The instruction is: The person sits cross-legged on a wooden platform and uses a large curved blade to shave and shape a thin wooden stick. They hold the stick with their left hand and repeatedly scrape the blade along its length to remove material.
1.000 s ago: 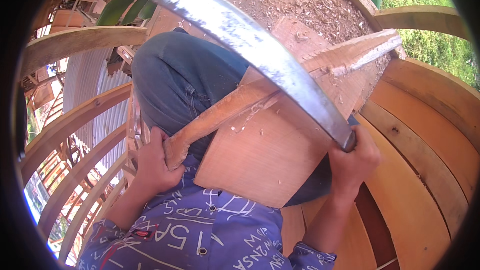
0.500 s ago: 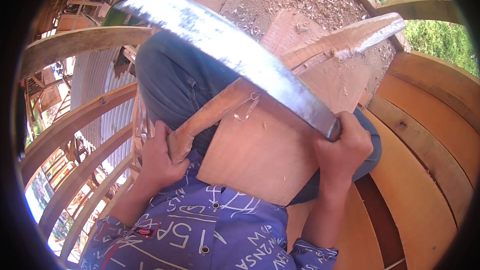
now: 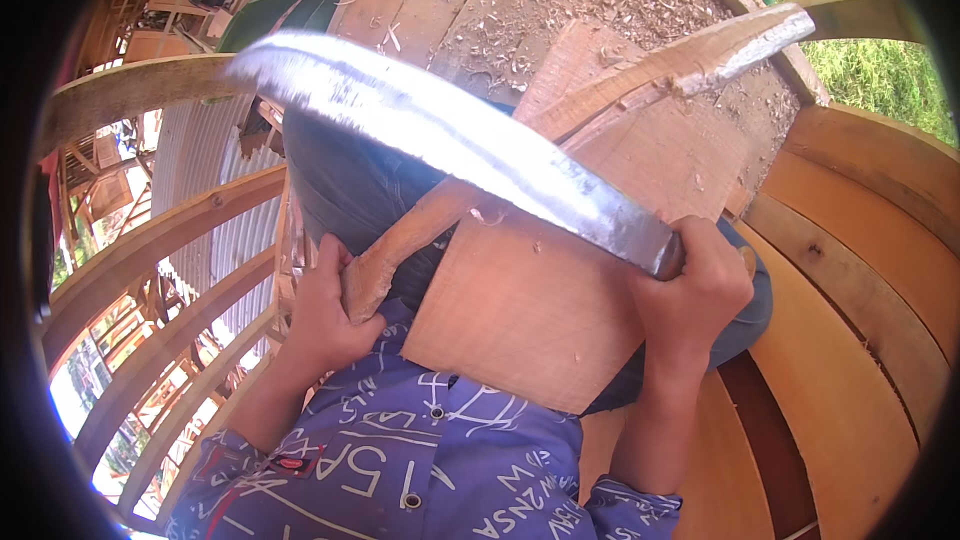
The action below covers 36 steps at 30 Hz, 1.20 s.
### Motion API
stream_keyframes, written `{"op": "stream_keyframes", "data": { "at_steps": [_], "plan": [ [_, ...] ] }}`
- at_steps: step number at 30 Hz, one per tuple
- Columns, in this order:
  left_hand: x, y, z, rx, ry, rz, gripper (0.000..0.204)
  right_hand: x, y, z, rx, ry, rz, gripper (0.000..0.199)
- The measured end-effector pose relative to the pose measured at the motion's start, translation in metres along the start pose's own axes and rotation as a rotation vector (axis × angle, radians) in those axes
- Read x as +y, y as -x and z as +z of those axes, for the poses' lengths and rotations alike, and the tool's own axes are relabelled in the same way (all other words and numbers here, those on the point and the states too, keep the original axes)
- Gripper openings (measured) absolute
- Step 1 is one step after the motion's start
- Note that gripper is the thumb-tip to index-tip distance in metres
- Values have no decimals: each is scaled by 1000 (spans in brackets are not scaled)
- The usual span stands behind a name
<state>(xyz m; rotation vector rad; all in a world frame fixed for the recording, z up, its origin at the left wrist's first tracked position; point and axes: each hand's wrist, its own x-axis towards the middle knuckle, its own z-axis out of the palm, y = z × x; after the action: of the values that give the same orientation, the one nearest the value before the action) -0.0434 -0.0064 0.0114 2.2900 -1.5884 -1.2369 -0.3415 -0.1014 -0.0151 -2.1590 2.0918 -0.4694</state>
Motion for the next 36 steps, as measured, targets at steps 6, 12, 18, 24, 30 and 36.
{"op": "stream_keyframes", "data": {
  "at_steps": [6,12,18,24,30,36],
  "plan": [
    [4,-2,-5,-25,44,17,49,53,-19,-5,13,139,231,12],
    [-1,-2,-1,0,81,18,47,9,-6,-4,16,26,48,15],
    [-1,-7,-10,-38,124,59,45,15,-13,5,37,6,-105,21],
    [-1,-12,-22,-170,213,-14,45,11,-16,-2,54,-31,-139,19],
    [-6,-11,-22,-243,282,-114,53,8,-8,1,-16,-123,-173,15],
    [-11,1,-1,36,58,144,63,-8,-19,-9,-32,-179,-232,19]
  ]
}}
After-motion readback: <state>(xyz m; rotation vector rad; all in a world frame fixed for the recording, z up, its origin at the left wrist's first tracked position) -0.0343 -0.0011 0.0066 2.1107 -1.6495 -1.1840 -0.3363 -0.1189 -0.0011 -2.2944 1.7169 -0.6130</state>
